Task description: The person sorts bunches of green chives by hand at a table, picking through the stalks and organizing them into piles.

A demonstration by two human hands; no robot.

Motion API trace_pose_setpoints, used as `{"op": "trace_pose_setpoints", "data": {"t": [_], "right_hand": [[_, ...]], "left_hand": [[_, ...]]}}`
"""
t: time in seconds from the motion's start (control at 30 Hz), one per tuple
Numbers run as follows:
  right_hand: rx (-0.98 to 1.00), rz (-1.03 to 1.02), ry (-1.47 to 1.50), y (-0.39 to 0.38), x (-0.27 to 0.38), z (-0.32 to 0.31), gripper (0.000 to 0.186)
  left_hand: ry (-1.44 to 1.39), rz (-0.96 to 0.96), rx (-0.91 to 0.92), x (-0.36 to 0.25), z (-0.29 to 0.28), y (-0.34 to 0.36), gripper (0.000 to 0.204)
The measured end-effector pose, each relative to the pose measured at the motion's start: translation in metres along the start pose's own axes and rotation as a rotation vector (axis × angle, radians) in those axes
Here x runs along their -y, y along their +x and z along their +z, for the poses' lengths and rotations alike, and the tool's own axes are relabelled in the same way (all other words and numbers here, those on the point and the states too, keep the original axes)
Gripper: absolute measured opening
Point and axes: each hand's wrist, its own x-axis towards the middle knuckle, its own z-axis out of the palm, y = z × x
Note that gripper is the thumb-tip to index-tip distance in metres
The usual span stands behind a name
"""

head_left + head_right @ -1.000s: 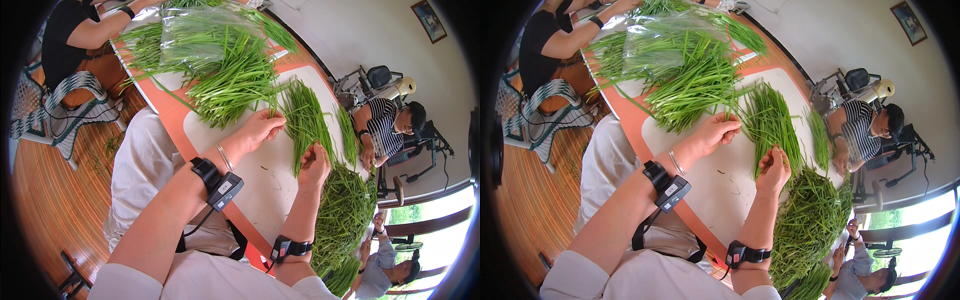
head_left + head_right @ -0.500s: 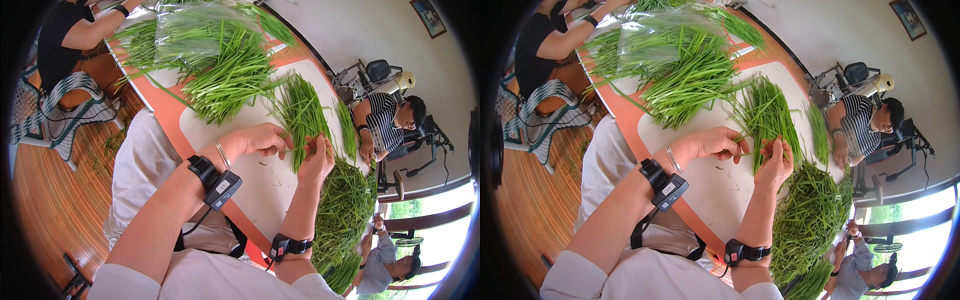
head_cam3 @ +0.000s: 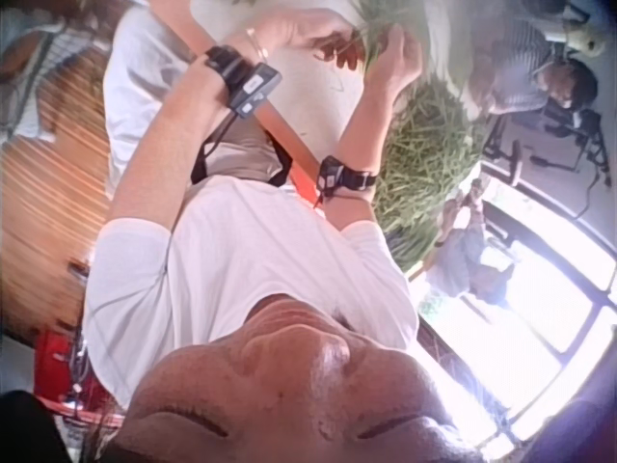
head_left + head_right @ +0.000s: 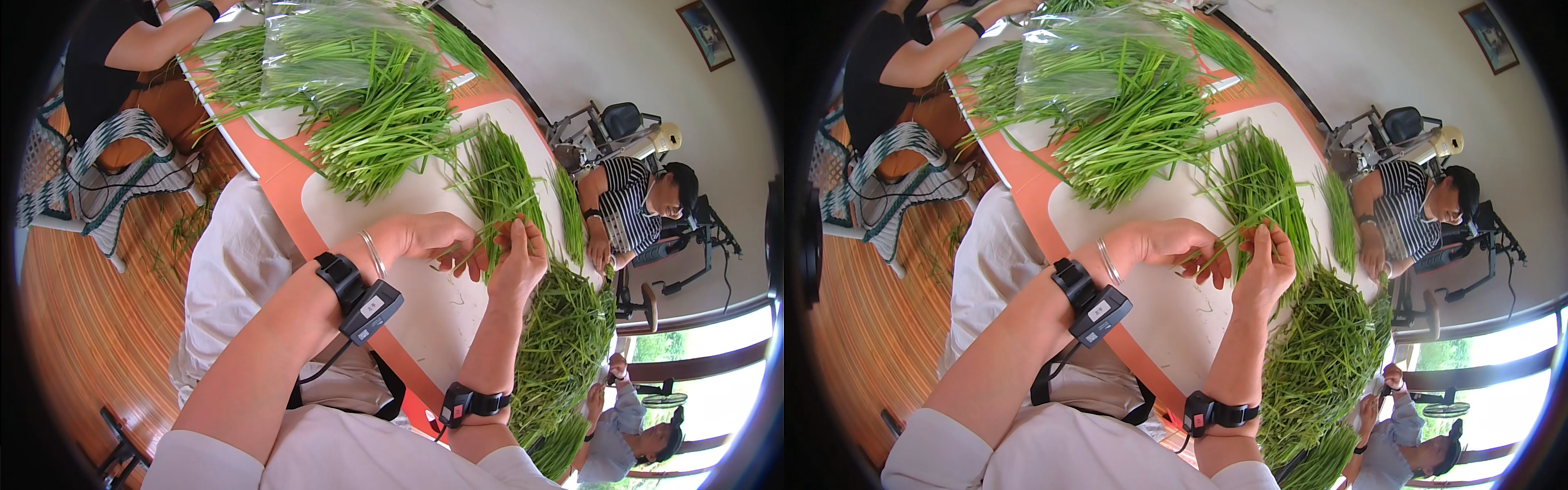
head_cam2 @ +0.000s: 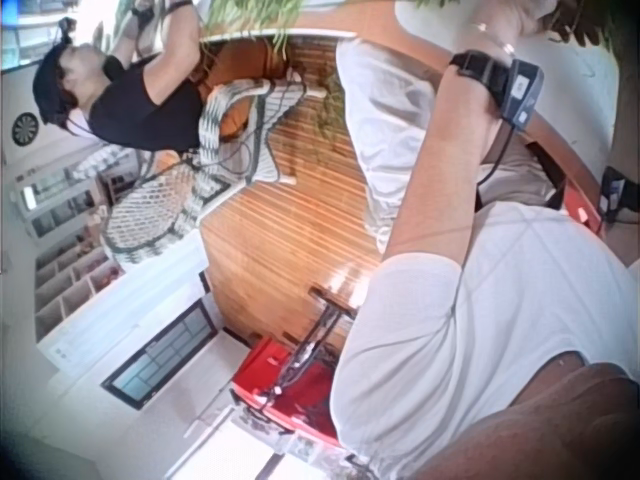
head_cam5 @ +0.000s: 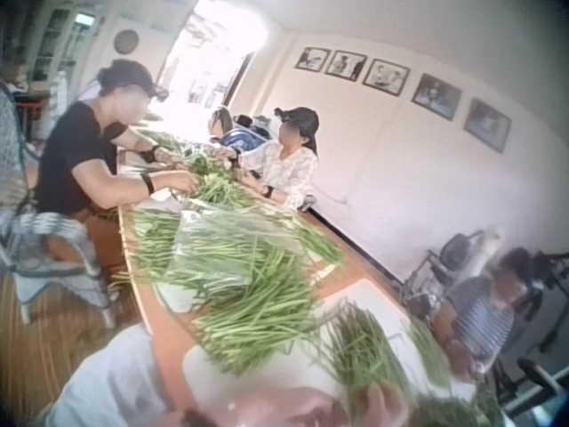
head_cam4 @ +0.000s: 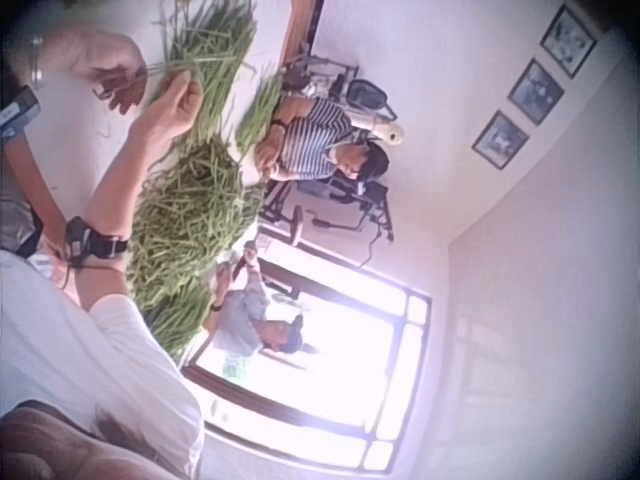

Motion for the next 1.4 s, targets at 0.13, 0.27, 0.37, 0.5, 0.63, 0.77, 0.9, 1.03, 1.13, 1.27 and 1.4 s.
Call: {"op": "trace_pose_setpoints", "data": {"t": [0.13, 0.27, 0.37, 0.5, 0.63, 0.77, 0.9, 1.03, 1.13, 1.27, 1.4], "right_hand": [[0.042, -0.066, -0.071, -0.002, 0.000, 0.001, 0.019], [0.080, -0.092, -0.150, -0.002, -0.001, -0.001, 0.020], [0.115, -0.082, -0.153, -0.003, -0.004, -0.001, 0.021], [0.158, -0.086, -0.224, -0.002, -0.005, -0.004, 0.020], [0.115, -0.074, -0.163, 0.006, -0.009, -0.013, 0.022], [-0.023, 0.017, -0.049, 0.006, -0.004, -0.013, 0.025], [0.065, -0.074, -0.133, 0.002, -0.007, -0.006, 0.026], [0.284, -0.145, -0.268, -0.006, -0.012, 0.001, 0.032], [0.374, -0.112, -0.316, -0.016, -0.010, 0.011, 0.037], [0.487, -0.048, -0.307, -0.021, -0.012, 0.017, 0.047], [0.504, -0.066, -0.467, -0.006, -0.009, 0.018, 0.057]], "left_hand": [[-0.143, -0.016, -0.078, -0.001, 0.002, -0.001, 0.033], [-0.261, -0.058, -0.130, -0.001, -0.002, 0.000, 0.034], [-0.278, -0.071, -0.134, 0.001, -0.010, 0.000, 0.031], [-0.364, -0.032, -0.103, -0.004, -0.011, -0.002, 0.030], [-0.400, 0.211, -0.309, -0.005, -0.005, -0.002, 0.036], [-0.552, 0.443, -0.416, -0.009, -0.016, -0.008, 0.036], [-0.376, 0.178, -0.411, -0.008, -0.007, -0.001, 0.025], [-0.296, 0.144, -0.319, -0.005, -0.005, 0.000, 0.015], [-0.264, 0.164, -0.311, -0.003, -0.007, 0.001, 0.015], [-0.296, 0.184, -0.388, -0.004, -0.003, 0.001, 0.016], [-0.384, 0.242, -0.369, 0.001, -0.012, 0.003, 0.018]]}}
